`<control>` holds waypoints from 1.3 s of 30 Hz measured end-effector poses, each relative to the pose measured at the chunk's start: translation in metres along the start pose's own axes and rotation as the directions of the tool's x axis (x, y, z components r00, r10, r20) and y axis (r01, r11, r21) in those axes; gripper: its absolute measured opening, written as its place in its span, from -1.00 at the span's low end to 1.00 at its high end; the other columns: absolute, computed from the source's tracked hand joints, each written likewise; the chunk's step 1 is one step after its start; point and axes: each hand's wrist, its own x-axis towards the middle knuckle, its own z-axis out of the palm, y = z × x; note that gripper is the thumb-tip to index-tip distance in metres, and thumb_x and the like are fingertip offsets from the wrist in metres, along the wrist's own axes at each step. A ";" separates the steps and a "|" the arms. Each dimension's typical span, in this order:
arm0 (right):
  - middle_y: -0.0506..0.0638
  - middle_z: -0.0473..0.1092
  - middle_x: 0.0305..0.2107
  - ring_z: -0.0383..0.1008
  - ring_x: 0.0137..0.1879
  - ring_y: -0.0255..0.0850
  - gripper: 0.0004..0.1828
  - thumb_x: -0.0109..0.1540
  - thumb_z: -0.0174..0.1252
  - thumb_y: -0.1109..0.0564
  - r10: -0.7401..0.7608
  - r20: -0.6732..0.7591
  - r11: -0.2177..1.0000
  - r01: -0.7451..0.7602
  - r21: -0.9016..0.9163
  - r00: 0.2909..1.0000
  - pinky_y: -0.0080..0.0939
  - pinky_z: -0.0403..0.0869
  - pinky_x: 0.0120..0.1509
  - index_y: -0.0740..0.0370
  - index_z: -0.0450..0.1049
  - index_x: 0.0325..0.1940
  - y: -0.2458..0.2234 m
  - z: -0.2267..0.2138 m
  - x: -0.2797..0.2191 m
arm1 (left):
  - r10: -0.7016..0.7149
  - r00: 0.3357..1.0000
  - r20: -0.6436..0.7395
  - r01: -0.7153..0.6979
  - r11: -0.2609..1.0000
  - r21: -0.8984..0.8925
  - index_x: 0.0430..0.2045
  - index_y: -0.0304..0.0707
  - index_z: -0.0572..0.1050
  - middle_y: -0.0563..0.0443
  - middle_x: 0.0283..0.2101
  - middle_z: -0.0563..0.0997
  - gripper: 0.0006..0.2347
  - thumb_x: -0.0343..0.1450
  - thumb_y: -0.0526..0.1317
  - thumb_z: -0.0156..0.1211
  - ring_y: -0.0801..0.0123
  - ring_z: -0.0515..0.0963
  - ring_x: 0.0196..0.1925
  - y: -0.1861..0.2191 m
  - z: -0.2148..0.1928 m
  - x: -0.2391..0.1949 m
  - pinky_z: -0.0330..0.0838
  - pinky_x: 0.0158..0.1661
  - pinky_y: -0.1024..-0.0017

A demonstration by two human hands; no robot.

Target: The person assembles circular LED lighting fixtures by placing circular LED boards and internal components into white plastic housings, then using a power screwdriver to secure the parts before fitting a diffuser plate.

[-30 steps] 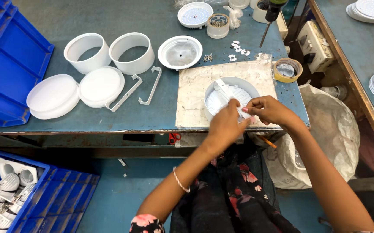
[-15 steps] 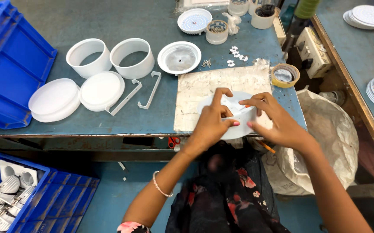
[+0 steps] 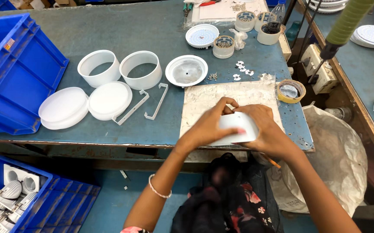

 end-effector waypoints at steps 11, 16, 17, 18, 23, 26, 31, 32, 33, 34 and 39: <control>0.13 0.32 0.07 0.24 0.25 0.11 -0.07 -0.18 0.49 0.02 0.045 -0.035 0.998 -0.043 0.045 0.998 0.03 0.25 0.35 0.23 0.27 0.21 0.002 0.007 0.009 | 0.217 0.941 -0.260 -0.192 0.974 0.118 0.17 -0.31 0.37 -0.16 0.18 0.46 -0.28 0.17 0.00 0.58 0.01 0.46 0.30 0.001 0.017 -0.027 0.35 0.30 0.16; 0.13 0.33 0.05 0.26 0.23 0.09 -0.06 -0.19 0.50 0.01 0.081 -0.049 0.996 -0.079 0.037 0.996 0.00 0.28 0.33 0.22 0.28 0.22 0.003 0.009 0.010 | 0.205 0.926 -0.316 -0.188 0.978 0.086 0.08 -0.32 0.43 -0.14 0.10 0.51 -0.33 0.14 -0.02 0.59 0.05 0.51 0.21 -0.001 0.017 -0.025 0.42 0.23 0.20; 0.14 0.34 0.05 0.26 0.24 0.09 -0.05 -0.19 0.50 0.01 0.080 -0.055 0.996 -0.078 0.033 0.995 0.00 0.28 0.32 0.22 0.29 0.22 0.003 0.010 0.010 | 0.204 0.926 -0.318 -0.185 0.979 0.087 0.07 -0.32 0.43 -0.14 0.09 0.51 -0.33 0.13 -0.02 0.60 0.05 0.52 0.20 -0.001 0.016 -0.024 0.42 0.22 0.20; 0.14 0.34 0.04 0.26 0.24 0.09 -0.05 -0.20 0.51 0.01 0.077 -0.061 0.997 -0.075 0.028 0.995 0.00 0.28 0.32 0.22 0.30 0.22 0.003 0.010 0.011 | 0.202 0.925 -0.321 -0.183 0.979 0.090 0.06 -0.31 0.43 -0.13 0.08 0.51 -0.33 0.12 -0.02 0.61 0.06 0.52 0.19 -0.002 0.015 -0.024 0.43 0.21 0.20; 0.11 0.40 -0.01 0.36 0.18 0.04 -0.10 -0.22 0.50 -0.03 0.029 -0.134 0.997 -0.020 0.074 0.991 -0.02 0.33 0.28 0.24 0.38 0.15 0.006 0.013 0.011 | 0.223 0.918 -0.327 -0.209 0.975 0.078 0.08 -0.26 0.46 -0.07 0.11 0.55 -0.35 0.13 -0.03 0.60 0.09 0.53 0.21 -0.003 0.015 -0.023 0.44 0.24 0.22; 0.09 0.43 -0.03 0.42 0.15 0.02 -0.15 -0.23 0.47 0.00 0.030 -0.164 0.997 -0.019 0.070 0.986 -0.04 0.37 0.26 0.25 0.41 0.11 0.006 0.016 0.012 | 0.233 0.914 -0.333 -0.219 0.973 0.078 0.07 -0.26 0.46 -0.06 0.10 0.55 -0.36 0.14 -0.02 0.60 0.09 0.54 0.21 -0.005 0.015 -0.022 0.44 0.24 0.22; 0.08 0.45 -0.04 0.46 0.13 0.00 -0.18 -0.23 0.48 0.02 0.016 -0.192 0.998 -0.005 0.058 0.981 -0.06 0.40 0.24 0.23 0.42 0.08 0.004 0.017 0.013 | 0.240 0.915 -0.325 -0.224 0.971 0.085 0.06 -0.26 0.46 -0.07 0.10 0.55 -0.36 0.14 -0.02 0.60 0.09 0.54 0.20 -0.006 0.015 -0.023 0.44 0.24 0.22; 0.07 0.45 -0.05 0.46 0.13 0.00 -0.18 -0.22 0.51 0.00 0.014 -0.194 0.998 -0.001 0.067 0.981 -0.06 0.41 0.23 0.23 0.42 0.08 0.003 0.017 0.013 | 0.243 0.914 -0.326 -0.226 0.970 0.089 0.06 -0.26 0.46 -0.07 0.10 0.55 -0.36 0.13 -0.02 0.60 0.09 0.54 0.20 -0.005 0.015 -0.023 0.44 0.24 0.22; 0.07 0.46 -0.05 0.46 0.12 -0.01 -0.17 -0.22 0.53 -0.02 0.012 -0.196 0.997 0.003 0.076 0.981 -0.06 0.41 0.22 0.23 0.42 0.08 0.003 0.017 0.013 | 0.246 0.913 -0.327 -0.228 0.969 0.093 0.06 -0.26 0.47 -0.08 0.10 0.55 -0.36 0.13 -0.02 0.60 0.08 0.54 0.20 -0.005 0.014 -0.024 0.43 0.24 0.21; 0.07 0.45 -0.04 0.45 0.13 -0.01 -0.15 -0.22 0.52 -0.04 0.020 -0.189 0.997 -0.005 0.077 0.982 -0.06 0.40 0.23 0.23 0.41 0.08 0.003 0.017 0.013 | 0.237 0.914 -0.328 -0.221 0.971 0.086 0.05 -0.27 0.46 -0.08 0.10 0.55 -0.36 0.13 -0.01 0.60 0.08 0.54 0.20 -0.005 0.015 -0.024 0.44 0.24 0.22; 0.10 0.38 0.01 0.35 0.20 0.01 -0.10 -0.17 0.48 -0.15 0.000 -0.156 1.000 0.004 0.030 0.988 -0.03 0.29 0.34 0.24 0.37 0.15 0.005 0.016 0.012 | 0.229 0.919 -0.321 -0.220 0.973 0.064 0.07 -0.26 0.45 -0.08 0.11 0.53 -0.35 0.14 -0.01 0.59 0.09 0.53 0.23 -0.005 0.014 -0.022 0.43 0.25 0.23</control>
